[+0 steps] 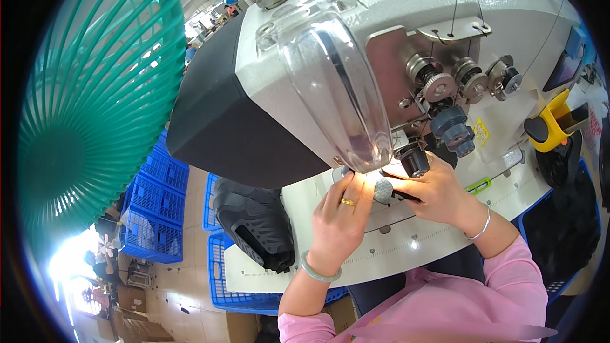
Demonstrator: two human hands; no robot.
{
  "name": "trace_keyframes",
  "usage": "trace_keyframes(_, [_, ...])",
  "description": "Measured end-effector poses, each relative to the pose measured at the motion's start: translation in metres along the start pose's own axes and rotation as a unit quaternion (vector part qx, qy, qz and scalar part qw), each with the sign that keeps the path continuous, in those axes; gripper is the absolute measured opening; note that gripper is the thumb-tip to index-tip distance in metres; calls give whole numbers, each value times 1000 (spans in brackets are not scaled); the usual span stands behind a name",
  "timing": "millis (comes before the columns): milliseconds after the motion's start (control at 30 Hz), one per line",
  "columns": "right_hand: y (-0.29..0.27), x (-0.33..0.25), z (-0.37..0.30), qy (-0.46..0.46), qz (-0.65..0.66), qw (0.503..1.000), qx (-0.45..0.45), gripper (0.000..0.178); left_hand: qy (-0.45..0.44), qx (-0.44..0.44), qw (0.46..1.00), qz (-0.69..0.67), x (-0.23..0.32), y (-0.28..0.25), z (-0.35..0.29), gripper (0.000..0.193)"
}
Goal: Stitching components of a black shoe upper together using an industrial sewing machine.
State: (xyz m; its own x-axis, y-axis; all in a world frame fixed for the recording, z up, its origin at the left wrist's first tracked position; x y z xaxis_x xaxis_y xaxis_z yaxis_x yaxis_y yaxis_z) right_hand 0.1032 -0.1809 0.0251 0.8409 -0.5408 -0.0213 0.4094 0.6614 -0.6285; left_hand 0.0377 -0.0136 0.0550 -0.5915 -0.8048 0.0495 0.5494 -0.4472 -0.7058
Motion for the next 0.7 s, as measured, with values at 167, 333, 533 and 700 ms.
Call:
trace_keyframes(167, [2, 0, -1, -6, -4, 1000, -14, 47, 11, -6, 1000, 6, -4, 2, -2, 33])
trace_keyframes(333, [5, -5, -4, -21, -15, 1000, -15, 50, 3, -3, 1000, 4, -5, 4, -4, 32])
trace_keyframes(533, [5, -11, -4, -10, -10, 1000, -24, 53, -23, 61, 997, -50, -12, 3, -2, 24])
trace_keyframes(700, [1, -12, -3, 20, 33, 997, -59, 43, -254, 116, 928, -247, -28, 6, -3, 13])
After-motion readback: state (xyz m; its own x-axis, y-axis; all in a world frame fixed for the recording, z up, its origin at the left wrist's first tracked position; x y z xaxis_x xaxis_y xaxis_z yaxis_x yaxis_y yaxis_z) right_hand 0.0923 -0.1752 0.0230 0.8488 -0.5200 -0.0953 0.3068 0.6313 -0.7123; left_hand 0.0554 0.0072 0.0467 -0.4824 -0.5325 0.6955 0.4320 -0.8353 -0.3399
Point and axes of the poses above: each hand's wrist, its own z-axis towards the middle knuckle, its own y-axis out of the palm, x = y × z, the point moved 3 cm from there along z, towards the middle knuckle, and after that the axes turned 15 degrees about -z, right-handed, at the moved point
